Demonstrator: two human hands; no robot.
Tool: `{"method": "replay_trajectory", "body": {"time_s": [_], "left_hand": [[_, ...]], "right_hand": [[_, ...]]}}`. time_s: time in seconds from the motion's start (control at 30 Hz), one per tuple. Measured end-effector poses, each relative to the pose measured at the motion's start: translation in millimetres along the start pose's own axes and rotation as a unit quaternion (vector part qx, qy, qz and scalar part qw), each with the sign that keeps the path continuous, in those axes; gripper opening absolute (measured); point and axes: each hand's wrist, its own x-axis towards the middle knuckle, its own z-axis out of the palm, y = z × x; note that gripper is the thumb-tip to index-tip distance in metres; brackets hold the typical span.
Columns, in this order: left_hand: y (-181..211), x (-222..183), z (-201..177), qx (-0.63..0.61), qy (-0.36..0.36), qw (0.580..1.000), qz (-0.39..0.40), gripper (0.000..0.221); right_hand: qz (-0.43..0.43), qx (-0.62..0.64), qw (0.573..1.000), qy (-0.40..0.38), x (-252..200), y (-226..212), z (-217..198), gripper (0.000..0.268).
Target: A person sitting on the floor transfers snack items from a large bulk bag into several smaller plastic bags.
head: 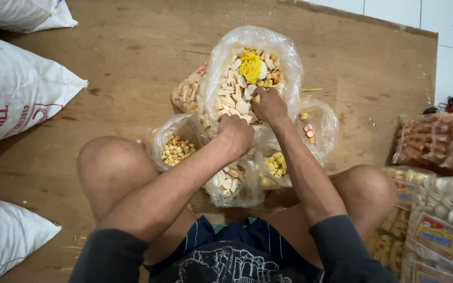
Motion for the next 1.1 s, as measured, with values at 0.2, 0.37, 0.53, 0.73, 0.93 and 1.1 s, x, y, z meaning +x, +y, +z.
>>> {"method": "replay_trajectory", "body": {"time_s": [0.2,0.37,0.53,0.73,0.93,1.1], "left_hand": [[-1.3,-7.8,-7.4,0.004,-0.002,1.000,0.003,0.040],[-4.0,-8.6,-2.5,0.009,0.004,1.000,0.006,0.040],[-2.0,-23.1,-15.0,0.008,0.008,1.000,0.007,0.040],[-3.1,-25.5,-20.1,0.008,0.013,1.000,0.009,0.041],[2.5,-58.8,-46.4,-0.026,0.023,0.999,0.002,0.044],[9.9,-46.3,-37.6,0.011,0.039,0.996,0.074,0.070]], "right_hand": [[0.013,0.016,0.999,0.030,-0.8,2.8,3.2,0.031],[-0.019,0.030,0.998,0.051,-3.2,5.5,3.0,0.025],[-0.048,0.058,0.995,0.071,-6.4,9.4,-3.6,0.026],[-0.013,0.167,0.980,0.111,-9.0,17.4,-29.0,0.028],[0.003,0.136,0.989,-0.053,-68.3,-7.4,-109.4,0.049],[-0.046,0.048,0.968,-0.244,-116.9,-19.0,-146.4,0.052]]}}
